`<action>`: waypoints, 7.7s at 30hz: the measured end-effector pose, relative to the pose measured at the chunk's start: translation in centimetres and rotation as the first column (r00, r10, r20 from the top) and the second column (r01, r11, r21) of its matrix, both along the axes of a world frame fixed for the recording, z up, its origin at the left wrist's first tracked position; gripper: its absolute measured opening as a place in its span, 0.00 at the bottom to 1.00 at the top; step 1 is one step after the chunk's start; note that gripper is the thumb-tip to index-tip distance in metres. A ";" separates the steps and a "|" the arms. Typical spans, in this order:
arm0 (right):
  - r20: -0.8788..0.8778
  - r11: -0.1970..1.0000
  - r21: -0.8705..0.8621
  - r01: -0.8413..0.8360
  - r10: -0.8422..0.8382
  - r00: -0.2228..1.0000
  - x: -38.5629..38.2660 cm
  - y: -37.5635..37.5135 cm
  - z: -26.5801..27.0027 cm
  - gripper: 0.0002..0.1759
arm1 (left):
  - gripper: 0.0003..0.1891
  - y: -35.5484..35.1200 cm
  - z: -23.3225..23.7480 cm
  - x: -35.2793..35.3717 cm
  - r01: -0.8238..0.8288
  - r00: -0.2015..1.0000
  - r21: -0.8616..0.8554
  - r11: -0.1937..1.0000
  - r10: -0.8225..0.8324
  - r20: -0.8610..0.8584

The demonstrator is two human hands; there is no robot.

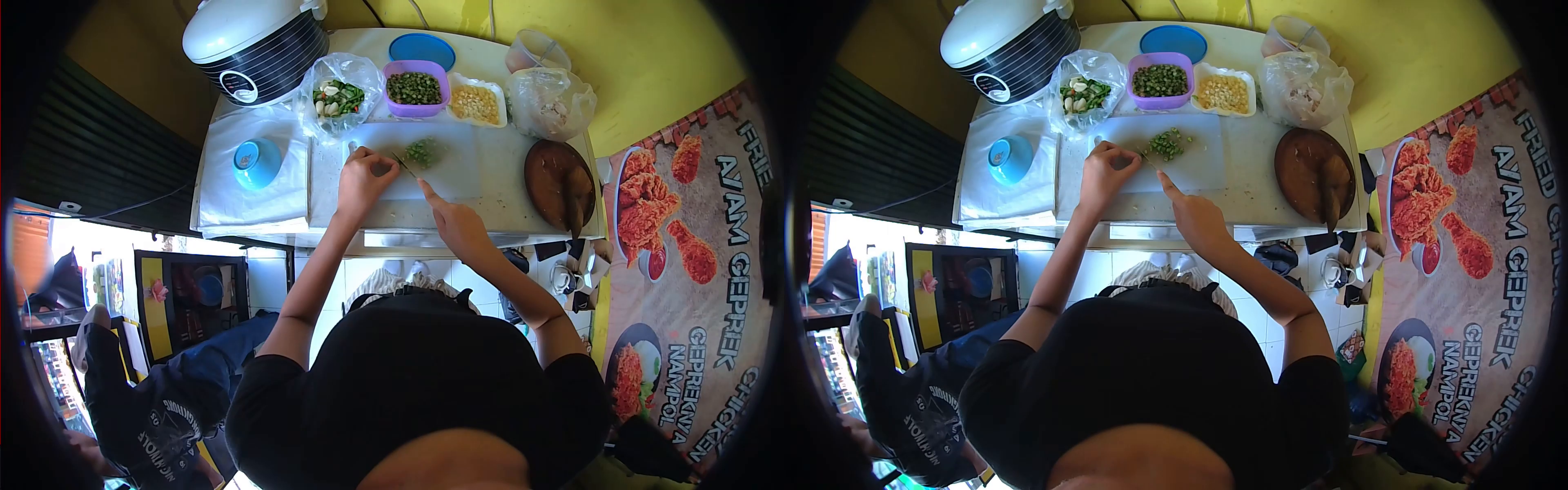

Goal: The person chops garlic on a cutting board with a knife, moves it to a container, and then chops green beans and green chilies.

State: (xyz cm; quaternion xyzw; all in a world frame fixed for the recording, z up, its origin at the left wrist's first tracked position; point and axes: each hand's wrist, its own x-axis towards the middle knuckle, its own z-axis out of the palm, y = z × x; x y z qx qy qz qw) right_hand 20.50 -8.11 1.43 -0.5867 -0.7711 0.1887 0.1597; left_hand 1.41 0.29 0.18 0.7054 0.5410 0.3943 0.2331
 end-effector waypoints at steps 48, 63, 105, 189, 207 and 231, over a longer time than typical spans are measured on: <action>-0.354 0.995 -0.101 -0.020 -0.017 0.935 1.9 -1.3 -1.2 0.31 | 0.07 -0.7 -0.1 0.4 -0.032 0.998 0.058 0.998 0.035 -0.046; -0.572 0.977 -0.184 0.110 -0.198 0.796 4.1 0.3 1.6 0.26 | 0.08 0.3 1.0 2.6 0.013 0.998 -0.019 1.000 -0.015 -0.063; -0.483 0.951 -0.292 -0.103 -0.054 0.874 3.2 5.0 2.9 0.27 | 0.09 12.0 4.3 -7.0 -0.177 0.896 0.060 0.982 0.187 -0.402; -0.281 0.990 -0.112 -0.087 0.052 0.958 0.3 1.1 0.0 0.30 | 0.08 -0.2 0.2 -0.5 0.048 0.998 -0.021 0.999 -0.049 -0.027; -0.205 0.994 -0.109 -0.028 0.005 0.979 -0.4 0.0 -0.5 0.31 | 0.08 -0.5 0.0 -0.6 0.030 0.999 -0.011 0.999 -0.030 -0.037; -0.291 0.988 -0.121 -0.093 0.054 0.955 2.4 0.5 1.5 0.29 | 0.09 -0.5 0.1 -0.7 0.055 0.998 -0.035 0.998 -0.056 -0.025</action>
